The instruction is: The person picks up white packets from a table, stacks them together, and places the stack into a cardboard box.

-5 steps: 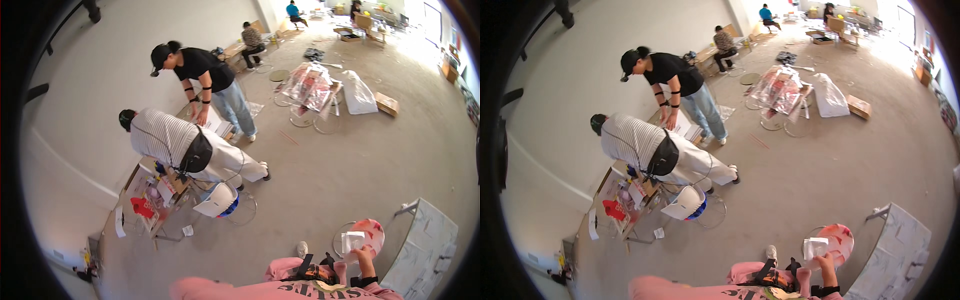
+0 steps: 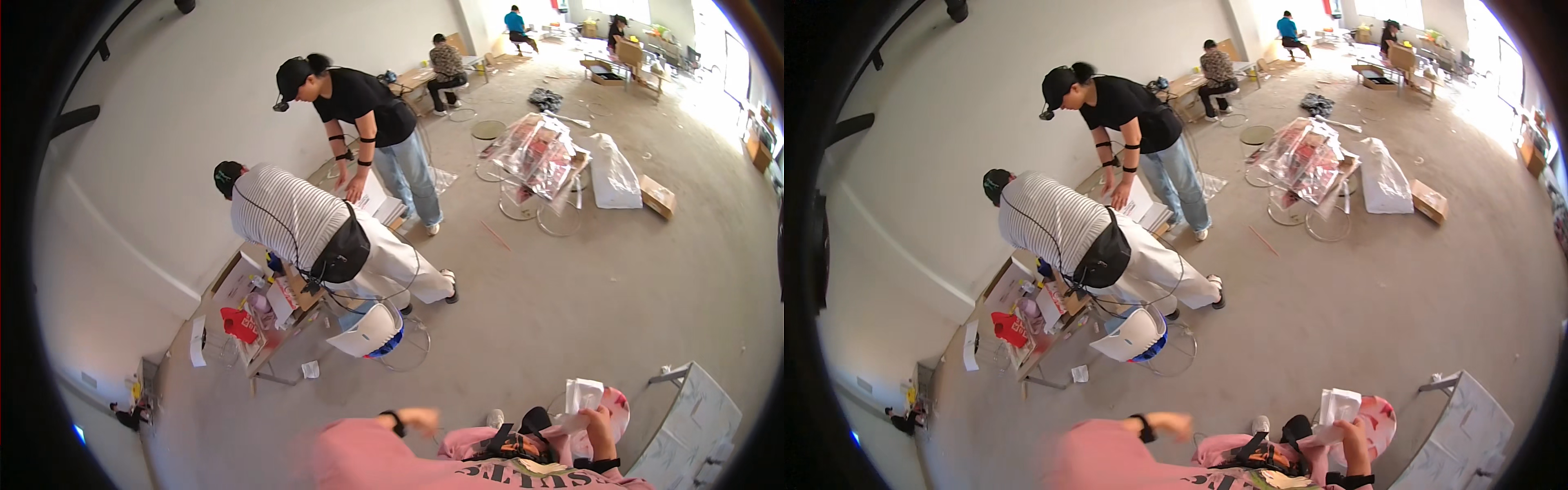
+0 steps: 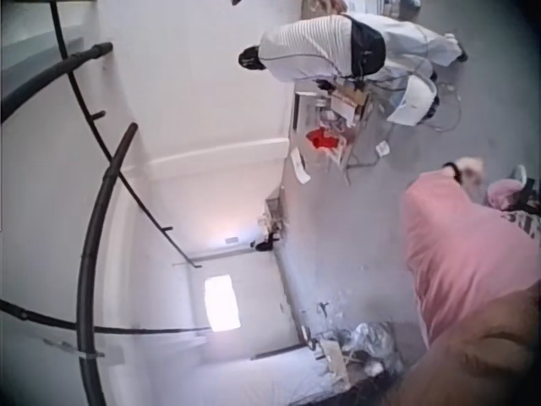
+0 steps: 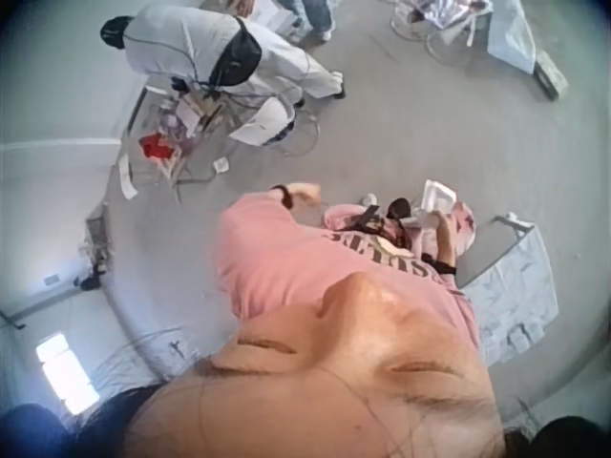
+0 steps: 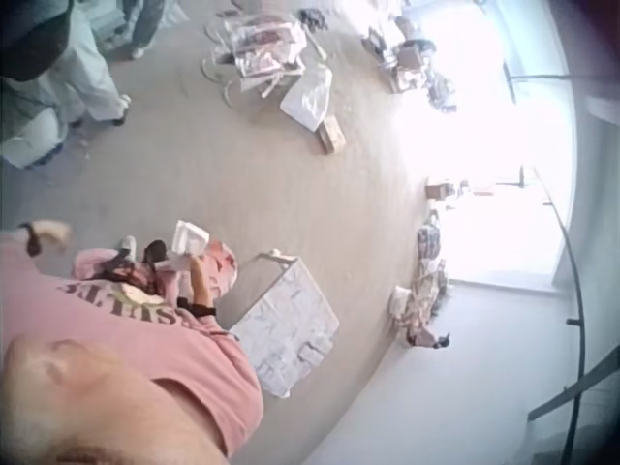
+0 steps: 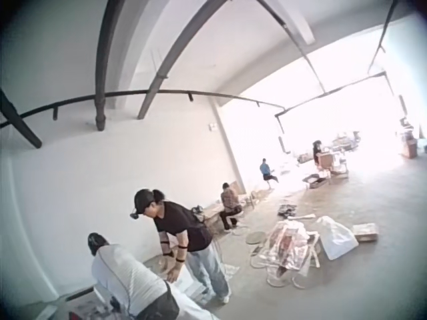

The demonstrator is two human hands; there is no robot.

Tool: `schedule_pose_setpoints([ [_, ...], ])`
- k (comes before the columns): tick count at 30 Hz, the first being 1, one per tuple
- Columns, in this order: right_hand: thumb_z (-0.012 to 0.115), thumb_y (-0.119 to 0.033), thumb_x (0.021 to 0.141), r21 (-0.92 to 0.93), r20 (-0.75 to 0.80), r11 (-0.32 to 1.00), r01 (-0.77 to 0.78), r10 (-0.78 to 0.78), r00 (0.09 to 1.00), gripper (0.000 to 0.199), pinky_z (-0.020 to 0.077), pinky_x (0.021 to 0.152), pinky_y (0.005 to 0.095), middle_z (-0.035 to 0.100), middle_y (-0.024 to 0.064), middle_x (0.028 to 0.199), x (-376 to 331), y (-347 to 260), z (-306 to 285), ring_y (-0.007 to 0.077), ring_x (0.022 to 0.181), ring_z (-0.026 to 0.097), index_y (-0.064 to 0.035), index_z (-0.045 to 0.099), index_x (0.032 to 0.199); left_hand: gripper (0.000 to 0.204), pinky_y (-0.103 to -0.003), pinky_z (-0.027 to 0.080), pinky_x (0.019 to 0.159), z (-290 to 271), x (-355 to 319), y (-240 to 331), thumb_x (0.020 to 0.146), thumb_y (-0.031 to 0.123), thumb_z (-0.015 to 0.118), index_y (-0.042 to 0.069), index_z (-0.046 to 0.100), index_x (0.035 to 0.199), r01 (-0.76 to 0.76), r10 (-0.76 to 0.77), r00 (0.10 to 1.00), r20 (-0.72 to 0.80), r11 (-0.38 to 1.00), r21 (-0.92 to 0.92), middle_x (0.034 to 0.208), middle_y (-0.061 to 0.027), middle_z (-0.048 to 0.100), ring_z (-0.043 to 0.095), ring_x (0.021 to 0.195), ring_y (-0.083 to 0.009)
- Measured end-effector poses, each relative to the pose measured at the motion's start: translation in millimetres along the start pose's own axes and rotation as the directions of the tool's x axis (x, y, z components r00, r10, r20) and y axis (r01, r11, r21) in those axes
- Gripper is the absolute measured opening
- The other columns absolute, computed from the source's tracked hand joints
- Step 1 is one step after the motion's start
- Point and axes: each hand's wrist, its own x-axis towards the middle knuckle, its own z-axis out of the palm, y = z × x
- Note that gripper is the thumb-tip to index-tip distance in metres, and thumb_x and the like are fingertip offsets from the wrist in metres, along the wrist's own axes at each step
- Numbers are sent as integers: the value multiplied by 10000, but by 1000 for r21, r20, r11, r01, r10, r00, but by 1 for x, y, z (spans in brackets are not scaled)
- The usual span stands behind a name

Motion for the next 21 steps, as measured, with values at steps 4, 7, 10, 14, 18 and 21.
schedule_pose_setpoints([
  [4,588,-40,694,187,45,980,71,-80,996,313,477,711,289,611,91,868,57,-44,15,189,765,598,34,565,997,317,-266,419,518,-170,55,239,839,360,580,46,564,799,-122,-4,447,-895,990,-65,669,-16,549,495,593,-89],
  [7,586,-45,720,194,86,978,72,-90,992,314,476,731,292,615,79,887,96,-102,36,182,773,598,20,554,1026,403,-250,449,591,-216,104,337,806,409,630,30,598,938,-571,124,529,-840,784,-244,801,-28,598,537,683,-95],
  [10,585,-51,732,130,120,986,101,-117,986,312,471,738,285,616,70,898,124,-165,48,168,790,596,18,553,1035,445,-248,449,631,-239,121,396,793,417,646,27,593,1002,-606,243,535,-809,778,-167,836,-29,598,542,725,-102],
  [14,585,-56,744,100,118,989,108,-119,986,330,461,754,276,616,65,918,174,-216,35,143,828,588,18,546,1063,475,-271,462,736,-297,155,413,806,330,654,22,534,1146,-614,251,600,-760,753,-237,960,-43,610,563,848,-113],
  [18,608,-54,756,2,150,992,126,-125,981,349,455,800,283,596,67,1001,239,-276,16,139,888,574,14,533,1090,456,-240,454,645,-378,180,434,781,350,674,8,578,1066,-622,141,636,-759,676,-396,894,-35,615,561,788,-94],
  [21,632,-77,775,-37,207,996,76,-66,976,373,458,808,288,585,65,1024,278,-314,4,142,924,564,11,513,1118,430,-235,458,658,-424,190,460,781,332,676,8,588,1049,-587,100,644,-759,700,-407,919,-41,621,572,815,-97],
])
